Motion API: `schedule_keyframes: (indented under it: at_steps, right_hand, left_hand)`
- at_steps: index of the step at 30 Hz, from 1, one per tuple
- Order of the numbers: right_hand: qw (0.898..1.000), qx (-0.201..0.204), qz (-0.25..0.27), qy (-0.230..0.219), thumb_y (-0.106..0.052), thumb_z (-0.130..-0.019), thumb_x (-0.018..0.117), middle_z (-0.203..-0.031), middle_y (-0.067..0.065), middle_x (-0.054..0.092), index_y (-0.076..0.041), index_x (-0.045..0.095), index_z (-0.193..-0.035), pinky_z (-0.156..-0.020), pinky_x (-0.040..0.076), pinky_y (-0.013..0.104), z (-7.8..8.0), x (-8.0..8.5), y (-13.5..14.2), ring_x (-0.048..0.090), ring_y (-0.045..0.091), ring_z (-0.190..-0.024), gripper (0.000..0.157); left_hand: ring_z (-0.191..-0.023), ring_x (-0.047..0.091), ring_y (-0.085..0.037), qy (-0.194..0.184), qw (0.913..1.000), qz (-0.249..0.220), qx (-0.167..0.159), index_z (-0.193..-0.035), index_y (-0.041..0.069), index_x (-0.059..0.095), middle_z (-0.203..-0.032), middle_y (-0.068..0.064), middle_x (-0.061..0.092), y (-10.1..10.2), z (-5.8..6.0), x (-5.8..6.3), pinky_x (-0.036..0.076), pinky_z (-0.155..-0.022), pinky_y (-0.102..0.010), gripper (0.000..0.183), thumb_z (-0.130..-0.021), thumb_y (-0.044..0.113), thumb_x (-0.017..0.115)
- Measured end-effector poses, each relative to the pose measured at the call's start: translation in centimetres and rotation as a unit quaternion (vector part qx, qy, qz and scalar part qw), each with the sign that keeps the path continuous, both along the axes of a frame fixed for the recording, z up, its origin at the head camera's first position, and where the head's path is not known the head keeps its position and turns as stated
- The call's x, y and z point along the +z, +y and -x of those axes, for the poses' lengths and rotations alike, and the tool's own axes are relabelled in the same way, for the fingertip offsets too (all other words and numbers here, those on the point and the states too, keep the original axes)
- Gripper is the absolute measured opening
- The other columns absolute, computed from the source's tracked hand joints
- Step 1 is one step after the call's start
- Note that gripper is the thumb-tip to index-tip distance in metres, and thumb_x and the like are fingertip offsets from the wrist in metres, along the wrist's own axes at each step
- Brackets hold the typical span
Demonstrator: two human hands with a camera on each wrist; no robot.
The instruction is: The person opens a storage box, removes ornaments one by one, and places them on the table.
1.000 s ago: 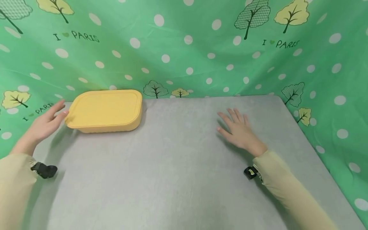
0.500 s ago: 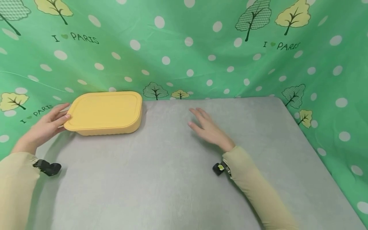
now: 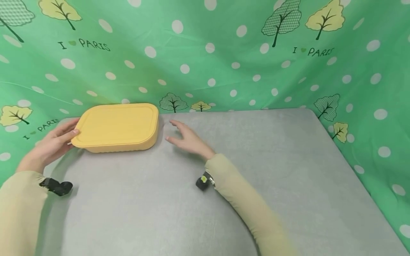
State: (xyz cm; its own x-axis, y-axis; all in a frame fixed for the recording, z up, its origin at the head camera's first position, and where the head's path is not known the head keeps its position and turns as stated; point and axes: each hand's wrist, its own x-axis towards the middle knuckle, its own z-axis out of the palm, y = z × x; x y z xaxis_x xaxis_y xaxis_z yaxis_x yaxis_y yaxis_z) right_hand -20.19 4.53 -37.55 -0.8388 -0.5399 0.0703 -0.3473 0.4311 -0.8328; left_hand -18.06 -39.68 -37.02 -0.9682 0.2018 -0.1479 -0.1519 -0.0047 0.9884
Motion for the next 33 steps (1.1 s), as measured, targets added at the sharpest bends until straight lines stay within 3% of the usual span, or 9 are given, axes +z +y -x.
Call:
schedule_keyframes:
  at_steps: [6, 13, 22, 28, 33]
  right_hand:
    - [0.995, 0.002, 0.083, -0.053, -0.020, -0.095, 0.062, -0.154, 0.012, 0.031, -0.007, 0.022, -0.153, -0.108, 0.034, 0.037, 0.5, -0.5, -3.6, 0.034, 0.028, -0.137, 0.072]
    - [0.982, -0.003, 0.152, -0.109, -0.013, -0.094, 0.064, -0.152, 0.011, 0.032, -0.006, 0.015, -0.155, -0.107, 0.035, 0.033, 0.5, -1.1, -5.6, 0.037, 0.025, -0.135, 0.078]
    - [0.979, -0.011, 0.157, -0.127, -0.013, -0.093, 0.065, -0.152, 0.008, 0.031, -0.014, 0.013, -0.156, -0.107, 0.034, 0.034, 0.4, -0.9, -5.7, 0.038, 0.023, -0.134, 0.082]
    - [0.975, -0.012, 0.178, -0.133, -0.014, -0.094, 0.064, -0.149, 0.007, 0.034, -0.020, 0.011, -0.157, -0.105, 0.037, 0.033, 0.1, -1.0, -5.4, 0.037, 0.023, -0.135, 0.083]
    - [0.976, -0.024, 0.183, -0.113, -0.014, -0.093, 0.066, -0.151, 0.007, 0.029, -0.025, 0.015, -0.157, -0.105, 0.038, 0.035, -0.3, -1.0, -5.2, 0.036, 0.027, -0.135, 0.082]
  left_hand:
    - [-0.104, 0.055, 0.002, -0.003, 0.9997, -0.026, 0.002, -0.156, 0.008, 0.003, -0.146, -0.003, 0.026, 0.0, -0.1, -0.1, 0.049, -0.080, -0.016, 0.070, -0.102, 0.012, 0.047]
    - [-0.101, 0.057, -0.002, 0.006, 0.9986, -0.053, -0.001, -0.156, 0.008, 0.006, -0.132, 0.007, 0.040, -0.1, 0.0, -0.4, 0.050, -0.078, -0.018, 0.067, -0.102, 0.006, 0.045]
    - [-0.104, 0.056, -0.002, -0.018, 0.9976, -0.067, -0.001, -0.157, 0.016, 0.007, -0.141, 0.001, 0.030, -0.3, 0.1, -0.4, 0.050, -0.081, -0.018, 0.067, -0.102, 0.008, 0.045]
    - [-0.103, 0.058, -0.007, -0.011, 0.9929, -0.117, -0.019, -0.157, 0.021, 0.008, -0.127, 0.006, 0.045, -0.3, -0.1, -0.4, 0.051, -0.081, -0.021, 0.066, -0.103, 0.005, 0.041]
    - [-0.102, 0.059, -0.010, -0.013, 0.9899, -0.138, -0.029, -0.157, 0.026, 0.008, -0.122, 0.005, 0.053, -0.1, -0.2, -0.2, 0.051, -0.082, -0.023, 0.066, -0.103, 0.004, 0.040]
